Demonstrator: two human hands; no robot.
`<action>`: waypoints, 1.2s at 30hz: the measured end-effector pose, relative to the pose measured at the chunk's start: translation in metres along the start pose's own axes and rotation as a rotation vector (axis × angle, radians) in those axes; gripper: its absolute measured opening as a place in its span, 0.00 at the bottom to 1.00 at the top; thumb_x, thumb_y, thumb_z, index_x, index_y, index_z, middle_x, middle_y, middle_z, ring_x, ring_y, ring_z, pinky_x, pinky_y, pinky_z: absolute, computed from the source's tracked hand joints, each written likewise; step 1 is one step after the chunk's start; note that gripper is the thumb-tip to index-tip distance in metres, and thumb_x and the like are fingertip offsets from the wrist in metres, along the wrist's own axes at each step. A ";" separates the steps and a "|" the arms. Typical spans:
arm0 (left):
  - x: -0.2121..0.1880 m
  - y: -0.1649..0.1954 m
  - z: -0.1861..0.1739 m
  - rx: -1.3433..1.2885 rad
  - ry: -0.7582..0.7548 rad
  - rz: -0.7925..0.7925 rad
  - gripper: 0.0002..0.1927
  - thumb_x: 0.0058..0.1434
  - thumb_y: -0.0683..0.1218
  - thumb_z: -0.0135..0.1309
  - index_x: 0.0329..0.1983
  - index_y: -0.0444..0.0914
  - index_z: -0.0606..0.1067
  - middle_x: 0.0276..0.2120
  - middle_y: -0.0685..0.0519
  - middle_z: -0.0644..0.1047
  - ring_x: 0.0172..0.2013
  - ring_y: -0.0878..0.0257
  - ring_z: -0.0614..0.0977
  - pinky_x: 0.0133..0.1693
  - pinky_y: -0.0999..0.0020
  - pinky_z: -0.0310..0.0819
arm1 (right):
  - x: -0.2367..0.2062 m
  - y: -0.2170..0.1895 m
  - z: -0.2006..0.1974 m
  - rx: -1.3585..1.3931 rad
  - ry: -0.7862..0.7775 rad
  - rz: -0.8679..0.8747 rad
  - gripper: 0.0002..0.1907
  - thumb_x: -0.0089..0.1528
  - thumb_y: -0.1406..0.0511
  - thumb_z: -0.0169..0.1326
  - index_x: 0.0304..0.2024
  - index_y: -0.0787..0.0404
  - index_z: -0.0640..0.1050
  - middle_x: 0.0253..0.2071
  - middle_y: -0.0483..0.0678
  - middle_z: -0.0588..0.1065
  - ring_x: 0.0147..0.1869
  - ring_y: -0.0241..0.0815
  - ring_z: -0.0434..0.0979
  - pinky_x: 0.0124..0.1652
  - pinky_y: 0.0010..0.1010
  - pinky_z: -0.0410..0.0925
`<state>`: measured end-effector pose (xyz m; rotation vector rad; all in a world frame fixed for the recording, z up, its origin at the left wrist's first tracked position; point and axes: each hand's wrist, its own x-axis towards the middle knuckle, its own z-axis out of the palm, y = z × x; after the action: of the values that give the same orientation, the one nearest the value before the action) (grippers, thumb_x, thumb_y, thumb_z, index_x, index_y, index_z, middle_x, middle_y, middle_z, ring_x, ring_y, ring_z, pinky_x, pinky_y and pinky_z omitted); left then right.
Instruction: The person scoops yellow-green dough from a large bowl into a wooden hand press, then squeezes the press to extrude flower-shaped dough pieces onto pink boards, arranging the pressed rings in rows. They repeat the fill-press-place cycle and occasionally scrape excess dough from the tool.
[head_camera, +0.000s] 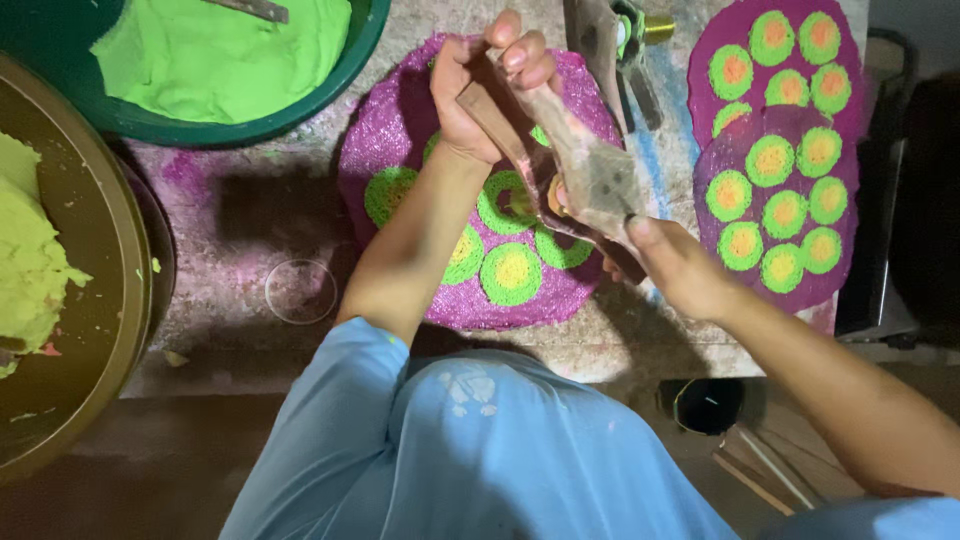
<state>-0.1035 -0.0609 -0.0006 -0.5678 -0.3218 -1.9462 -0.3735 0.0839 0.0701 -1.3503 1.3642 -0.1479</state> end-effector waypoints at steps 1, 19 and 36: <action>0.000 0.003 -0.007 -0.016 -0.030 0.002 0.13 0.69 0.54 0.38 0.45 0.44 0.70 0.37 0.58 0.69 0.43 0.63 0.73 0.58 0.58 0.73 | 0.006 -0.004 0.006 -0.073 0.029 -0.017 0.45 0.65 0.36 0.27 0.42 0.65 0.79 0.33 0.51 0.79 0.37 0.43 0.78 0.39 0.36 0.70; 0.017 -0.016 0.060 0.570 0.038 0.187 0.27 0.62 0.62 0.49 0.54 0.40 0.68 0.49 0.50 0.75 0.53 0.56 0.77 0.60 0.55 0.72 | -0.015 0.008 -0.015 0.289 -0.248 -0.192 0.47 0.66 0.34 0.28 0.62 0.66 0.71 0.46 0.50 0.77 0.49 0.41 0.74 0.48 0.33 0.68; -0.008 -0.089 -0.032 -0.009 0.149 -0.067 0.13 0.67 0.57 0.44 0.39 0.43 0.67 0.31 0.59 0.66 0.37 0.64 0.69 0.51 0.59 0.73 | -0.055 0.029 -0.003 -0.092 0.163 0.078 0.40 0.67 0.40 0.27 0.30 0.63 0.78 0.22 0.48 0.77 0.27 0.41 0.77 0.28 0.37 0.69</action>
<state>-0.1890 -0.0314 -0.0294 -0.4190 -0.2407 -2.0425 -0.4100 0.1326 0.0823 -1.3827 1.5747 -0.1470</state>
